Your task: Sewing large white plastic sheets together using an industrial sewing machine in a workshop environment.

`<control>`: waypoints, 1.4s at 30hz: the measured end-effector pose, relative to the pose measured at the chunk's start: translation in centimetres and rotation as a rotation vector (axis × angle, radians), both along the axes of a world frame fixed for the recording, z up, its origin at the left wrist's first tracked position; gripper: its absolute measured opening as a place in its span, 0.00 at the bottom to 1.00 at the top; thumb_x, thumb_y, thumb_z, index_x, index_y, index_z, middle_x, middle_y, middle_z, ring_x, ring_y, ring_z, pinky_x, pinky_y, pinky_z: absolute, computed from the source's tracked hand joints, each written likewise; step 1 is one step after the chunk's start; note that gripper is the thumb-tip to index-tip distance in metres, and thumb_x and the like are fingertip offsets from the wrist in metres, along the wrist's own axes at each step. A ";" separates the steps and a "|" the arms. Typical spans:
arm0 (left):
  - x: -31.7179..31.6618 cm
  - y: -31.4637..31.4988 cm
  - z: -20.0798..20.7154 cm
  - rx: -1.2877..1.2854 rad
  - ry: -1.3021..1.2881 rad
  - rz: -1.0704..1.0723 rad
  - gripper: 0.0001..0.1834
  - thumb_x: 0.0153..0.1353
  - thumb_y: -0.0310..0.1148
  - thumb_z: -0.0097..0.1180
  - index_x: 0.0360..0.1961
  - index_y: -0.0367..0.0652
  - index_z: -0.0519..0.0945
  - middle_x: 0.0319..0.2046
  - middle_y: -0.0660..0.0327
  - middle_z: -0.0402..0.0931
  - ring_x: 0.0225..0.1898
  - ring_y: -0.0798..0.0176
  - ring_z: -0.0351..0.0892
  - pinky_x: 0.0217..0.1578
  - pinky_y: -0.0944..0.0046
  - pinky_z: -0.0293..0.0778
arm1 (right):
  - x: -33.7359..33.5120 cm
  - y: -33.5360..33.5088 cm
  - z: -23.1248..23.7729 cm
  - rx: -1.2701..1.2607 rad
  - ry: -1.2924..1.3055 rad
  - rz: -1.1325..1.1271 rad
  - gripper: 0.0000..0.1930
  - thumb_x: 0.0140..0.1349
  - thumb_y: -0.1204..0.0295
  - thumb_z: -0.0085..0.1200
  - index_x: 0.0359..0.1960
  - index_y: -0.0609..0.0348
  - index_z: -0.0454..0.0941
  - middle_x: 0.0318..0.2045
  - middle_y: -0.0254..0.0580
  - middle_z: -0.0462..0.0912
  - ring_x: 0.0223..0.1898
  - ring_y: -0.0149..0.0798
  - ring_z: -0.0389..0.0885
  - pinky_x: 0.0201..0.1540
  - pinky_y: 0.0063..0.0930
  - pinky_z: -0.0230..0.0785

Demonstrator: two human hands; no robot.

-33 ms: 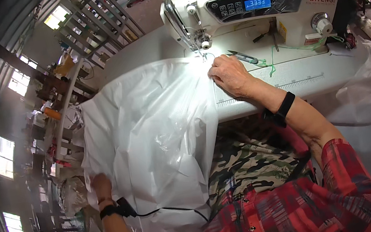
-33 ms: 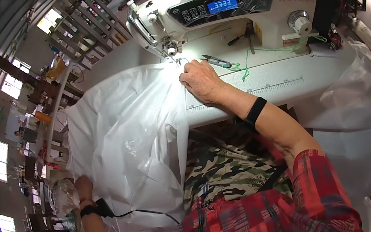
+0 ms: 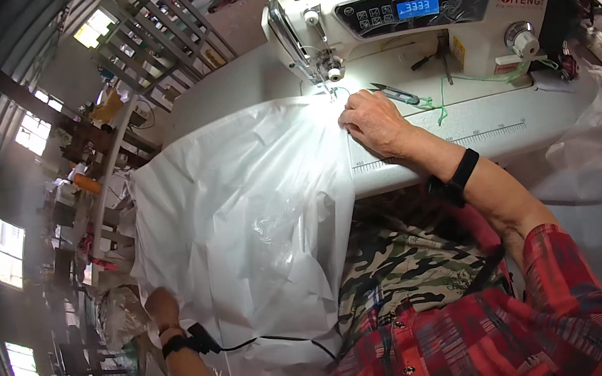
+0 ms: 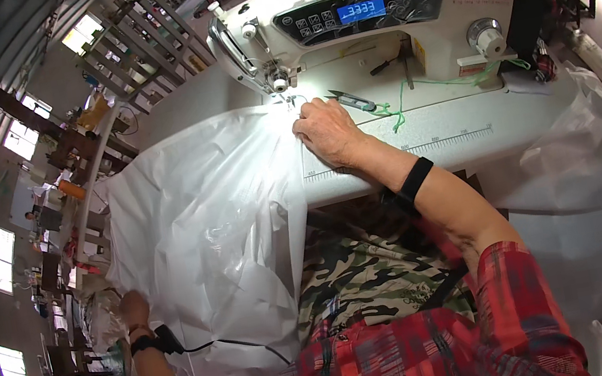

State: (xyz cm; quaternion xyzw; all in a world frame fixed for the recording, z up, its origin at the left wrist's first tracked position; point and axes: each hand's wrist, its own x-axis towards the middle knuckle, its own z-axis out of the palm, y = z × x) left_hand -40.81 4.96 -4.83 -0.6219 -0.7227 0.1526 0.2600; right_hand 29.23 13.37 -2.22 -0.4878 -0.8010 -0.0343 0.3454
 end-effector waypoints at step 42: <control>32.6 -12.6 4.5 -0.509 -0.669 -0.695 0.07 0.62 0.26 0.51 0.41 0.38 0.75 0.39 0.48 0.78 0.44 0.44 0.82 0.43 0.48 0.79 | -12.8 -13.5 -10.7 -1.277 0.412 0.366 0.22 0.64 0.54 0.58 0.44 0.64 0.85 0.32 0.48 0.89 0.36 0.43 0.88 0.44 0.37 0.76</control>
